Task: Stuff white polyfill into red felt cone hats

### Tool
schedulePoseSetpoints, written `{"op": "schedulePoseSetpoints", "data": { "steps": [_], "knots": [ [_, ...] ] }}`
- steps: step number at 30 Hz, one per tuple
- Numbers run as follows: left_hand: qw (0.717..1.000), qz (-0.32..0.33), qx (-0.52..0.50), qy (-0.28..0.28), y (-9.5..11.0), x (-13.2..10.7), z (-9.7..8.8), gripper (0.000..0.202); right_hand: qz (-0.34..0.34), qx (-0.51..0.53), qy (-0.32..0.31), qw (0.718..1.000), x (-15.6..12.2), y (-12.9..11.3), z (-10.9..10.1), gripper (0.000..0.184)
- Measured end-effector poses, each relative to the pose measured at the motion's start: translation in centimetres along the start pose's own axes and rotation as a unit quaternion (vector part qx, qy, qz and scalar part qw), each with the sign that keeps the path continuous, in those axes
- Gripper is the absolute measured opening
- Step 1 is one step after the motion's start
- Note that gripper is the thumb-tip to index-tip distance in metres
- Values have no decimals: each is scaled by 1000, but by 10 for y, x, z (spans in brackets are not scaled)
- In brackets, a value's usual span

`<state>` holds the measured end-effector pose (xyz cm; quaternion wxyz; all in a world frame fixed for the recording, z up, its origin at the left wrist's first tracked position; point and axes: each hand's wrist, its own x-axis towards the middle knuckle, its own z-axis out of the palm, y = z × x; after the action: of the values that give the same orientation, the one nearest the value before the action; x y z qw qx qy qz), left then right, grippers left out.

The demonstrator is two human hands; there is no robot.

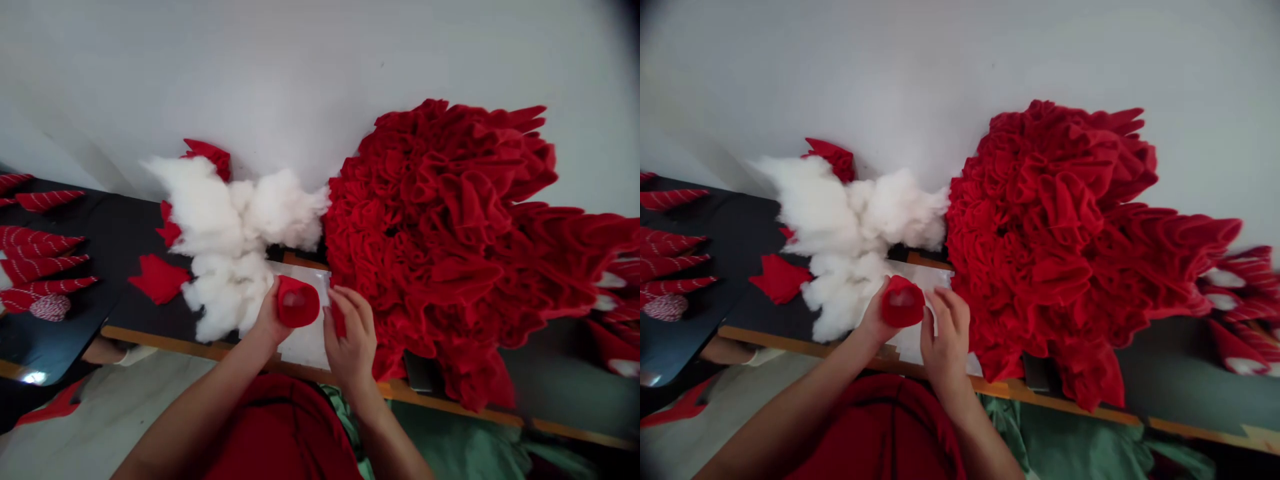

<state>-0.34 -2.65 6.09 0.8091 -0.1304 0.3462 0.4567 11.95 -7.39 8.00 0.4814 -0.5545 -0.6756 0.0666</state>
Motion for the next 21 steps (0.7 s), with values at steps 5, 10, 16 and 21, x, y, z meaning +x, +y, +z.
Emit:
{"op": "schedulePoseSetpoints", "data": {
  "steps": [5, 10, 16, 21],
  "knots": [
    [996, -32, 73, -30, -10, 4, 5, 44, 163, 81, -94, 979, 1, 23, 24, 55],
    [973, 65, 206, -83, -22, 2, -8, 54, 252, 150, -23, 956, 2, 35, 36, 32],
    [841, 336, 419, -58, -28, -1, -19, 58, 307, 193, -2, 932, 3, 32, 37, 33],
    [753, 401, 520, 48, -22, 24, -32, 24, 319, 155, -53, 933, -18, 42, 56, 33]
  ]
}}
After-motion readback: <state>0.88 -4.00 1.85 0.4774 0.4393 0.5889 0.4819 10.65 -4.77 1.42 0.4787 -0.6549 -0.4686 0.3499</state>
